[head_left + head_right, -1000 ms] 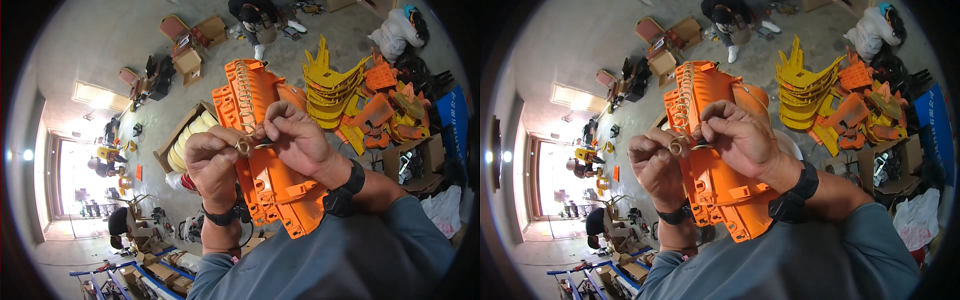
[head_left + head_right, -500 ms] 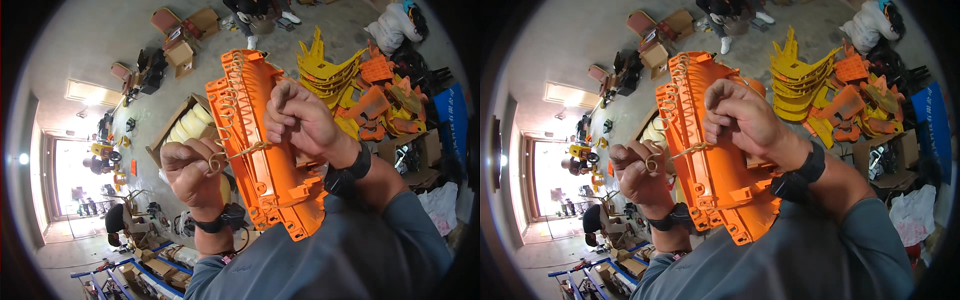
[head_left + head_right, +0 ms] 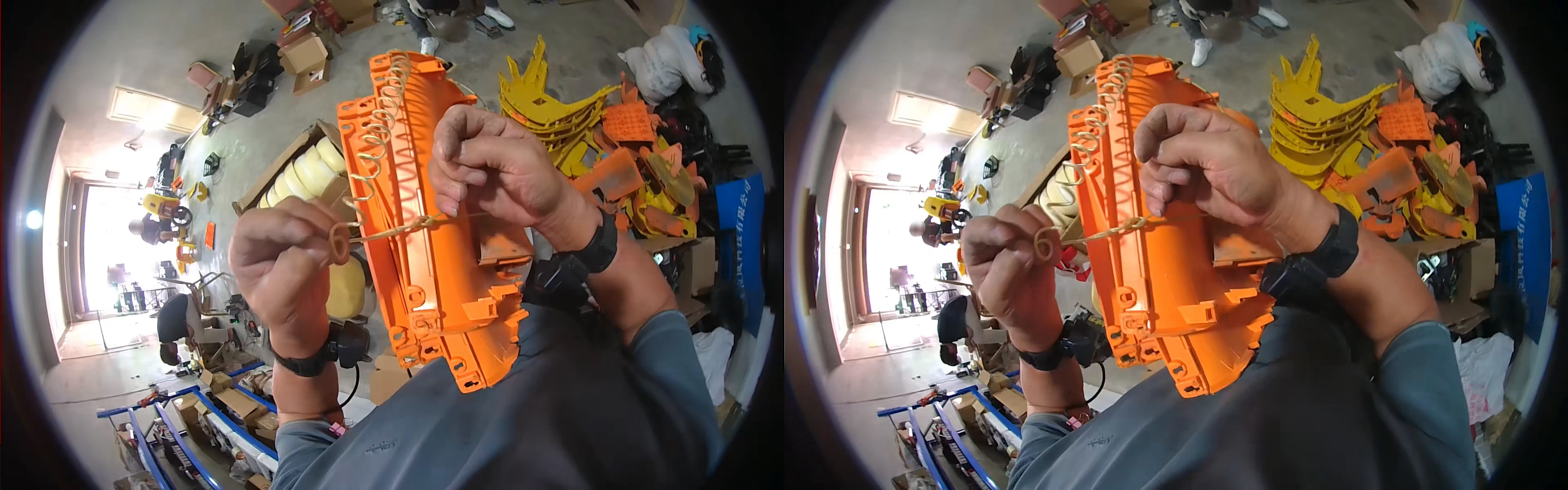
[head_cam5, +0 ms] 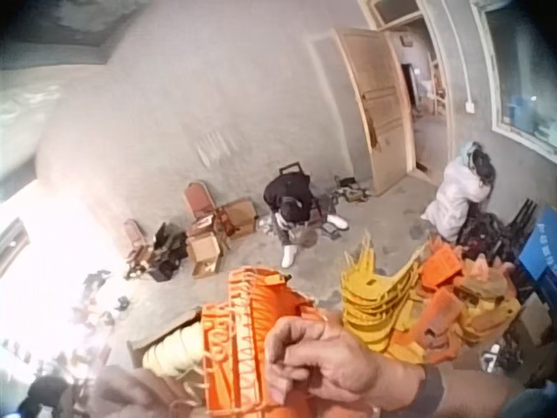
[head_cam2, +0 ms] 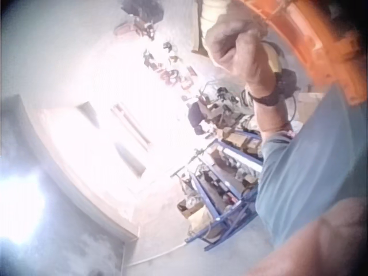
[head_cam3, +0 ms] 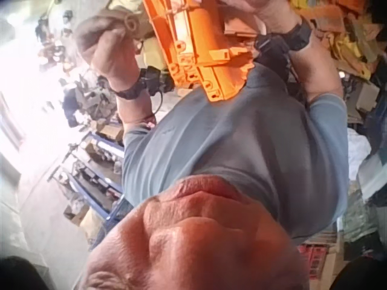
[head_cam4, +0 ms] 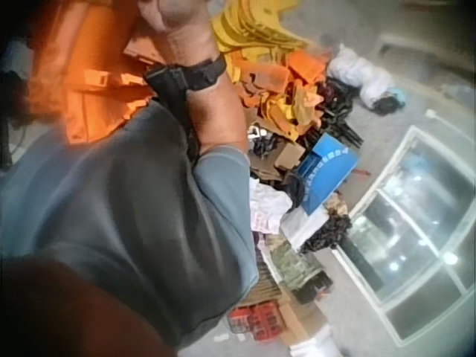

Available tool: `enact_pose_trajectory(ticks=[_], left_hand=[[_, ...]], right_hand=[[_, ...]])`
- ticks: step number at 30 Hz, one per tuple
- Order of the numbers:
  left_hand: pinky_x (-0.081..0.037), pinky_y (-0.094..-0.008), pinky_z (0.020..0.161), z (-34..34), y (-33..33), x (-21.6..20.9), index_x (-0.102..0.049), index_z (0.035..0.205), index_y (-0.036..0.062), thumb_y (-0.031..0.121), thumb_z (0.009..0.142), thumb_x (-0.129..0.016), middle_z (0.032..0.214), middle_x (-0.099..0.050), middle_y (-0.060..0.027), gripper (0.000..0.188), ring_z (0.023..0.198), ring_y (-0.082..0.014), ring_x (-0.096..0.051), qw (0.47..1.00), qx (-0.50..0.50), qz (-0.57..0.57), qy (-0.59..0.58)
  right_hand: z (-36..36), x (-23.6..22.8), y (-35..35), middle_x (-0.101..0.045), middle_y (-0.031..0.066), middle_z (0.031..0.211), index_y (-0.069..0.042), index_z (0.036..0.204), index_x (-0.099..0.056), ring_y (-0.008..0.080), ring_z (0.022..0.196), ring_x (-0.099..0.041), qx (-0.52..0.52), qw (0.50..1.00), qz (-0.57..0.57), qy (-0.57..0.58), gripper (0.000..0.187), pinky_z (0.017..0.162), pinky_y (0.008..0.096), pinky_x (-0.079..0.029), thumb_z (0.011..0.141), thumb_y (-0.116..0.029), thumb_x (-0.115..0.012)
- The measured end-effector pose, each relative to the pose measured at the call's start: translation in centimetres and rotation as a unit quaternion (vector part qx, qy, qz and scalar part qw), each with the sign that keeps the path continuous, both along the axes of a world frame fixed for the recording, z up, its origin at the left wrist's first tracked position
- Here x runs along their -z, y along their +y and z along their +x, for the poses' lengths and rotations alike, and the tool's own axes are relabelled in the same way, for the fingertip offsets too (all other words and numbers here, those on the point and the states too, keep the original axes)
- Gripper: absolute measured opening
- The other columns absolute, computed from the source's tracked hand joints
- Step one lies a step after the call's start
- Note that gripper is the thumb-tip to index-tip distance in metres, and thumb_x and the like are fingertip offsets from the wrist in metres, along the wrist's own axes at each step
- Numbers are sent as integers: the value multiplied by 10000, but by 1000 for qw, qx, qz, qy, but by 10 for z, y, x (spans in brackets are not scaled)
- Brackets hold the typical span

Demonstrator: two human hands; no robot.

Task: Assembling and fastening orange plastic motorcycle components with a metal coil fastener.

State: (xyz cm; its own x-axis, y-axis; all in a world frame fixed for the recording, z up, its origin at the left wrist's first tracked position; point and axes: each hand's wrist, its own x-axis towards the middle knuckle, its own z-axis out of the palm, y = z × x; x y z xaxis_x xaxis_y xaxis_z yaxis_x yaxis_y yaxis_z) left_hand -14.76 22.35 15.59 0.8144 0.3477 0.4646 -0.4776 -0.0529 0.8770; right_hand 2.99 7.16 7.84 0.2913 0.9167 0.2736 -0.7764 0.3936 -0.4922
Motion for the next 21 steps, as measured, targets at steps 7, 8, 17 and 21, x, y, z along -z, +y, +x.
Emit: enact_pose_trajectory(ticks=[7,8,17,21], left_hand=[[-431,-265,537,17,-1,14,-565,939,7,-8,817,-572,829,-633,-129,122,620,-150,-560,988,-56,-135,47],[-437,-253,532,20,-1,17,-578,941,14,-4,826,-575,852,-648,-116,117,629,-149,-585,991,-46,-115,43],[-495,-268,562,30,-3,20,-592,966,23,2,838,-589,838,-648,-102,129,649,-179,-631,987,-33,-149,53],[-514,-284,577,32,-15,17,-587,983,19,-13,838,-596,835,-646,-98,149,672,-194,-645,985,-58,-155,48]], right_hand=[[-5,7,-8,-609,77,885,-7,1262,-473,218,873,-618,122,992,-25,1,318,800,358,-531,959,-102,-478],[-5,9,-12,-609,77,885,-7,1262,-473,218,873,-618,119,993,-19,0,318,800,358,-531,959,-102,-478],[-8,26,-50,-603,104,1050,-8,1344,-397,177,931,-627,142,980,-129,-59,512,829,301,-527,903,-122,-631],[-17,26,-52,-586,39,984,-4,1256,-490,105,890,-583,142,959,-188,-157,413,812,248,-489,898,-125,-658]])
